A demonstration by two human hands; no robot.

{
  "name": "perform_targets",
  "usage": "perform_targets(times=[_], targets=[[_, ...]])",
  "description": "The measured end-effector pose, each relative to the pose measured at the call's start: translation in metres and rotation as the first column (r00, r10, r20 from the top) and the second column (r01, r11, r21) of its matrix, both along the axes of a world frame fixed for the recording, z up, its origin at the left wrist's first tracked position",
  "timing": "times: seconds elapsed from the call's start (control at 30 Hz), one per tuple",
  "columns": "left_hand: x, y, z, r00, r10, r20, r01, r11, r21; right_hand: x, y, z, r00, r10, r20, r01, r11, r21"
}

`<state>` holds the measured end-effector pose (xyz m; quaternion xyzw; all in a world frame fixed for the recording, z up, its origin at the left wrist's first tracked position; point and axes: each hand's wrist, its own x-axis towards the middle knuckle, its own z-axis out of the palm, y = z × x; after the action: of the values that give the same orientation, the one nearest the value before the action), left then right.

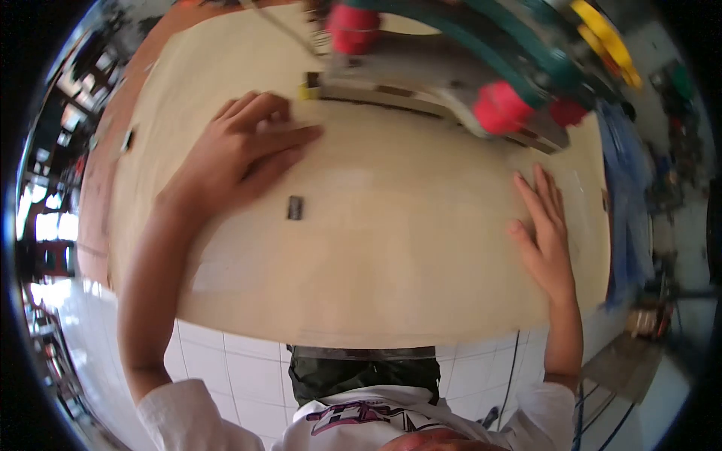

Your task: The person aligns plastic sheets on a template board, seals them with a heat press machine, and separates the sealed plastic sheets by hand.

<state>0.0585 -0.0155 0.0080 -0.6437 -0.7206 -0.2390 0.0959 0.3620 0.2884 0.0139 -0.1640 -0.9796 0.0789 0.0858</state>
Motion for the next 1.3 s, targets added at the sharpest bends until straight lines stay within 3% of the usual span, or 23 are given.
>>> perform_targets(times=[0.53, 1.3], targets=[[0.011, 0.003, 0.003, 0.99, 0.117, 0.082, -0.104, 0.983, -0.152, 0.005, 0.001, -0.012, 0.998, 0.029, -0.049, -0.028, 1.0, 0.007], [0.011, 0.003, 0.003, 0.996, 0.052, 0.079, -0.046, 0.996, -0.073, 0.008, 0.001, -0.015, 0.995, 0.049, -0.092, -0.046, 0.998, 0.032]])
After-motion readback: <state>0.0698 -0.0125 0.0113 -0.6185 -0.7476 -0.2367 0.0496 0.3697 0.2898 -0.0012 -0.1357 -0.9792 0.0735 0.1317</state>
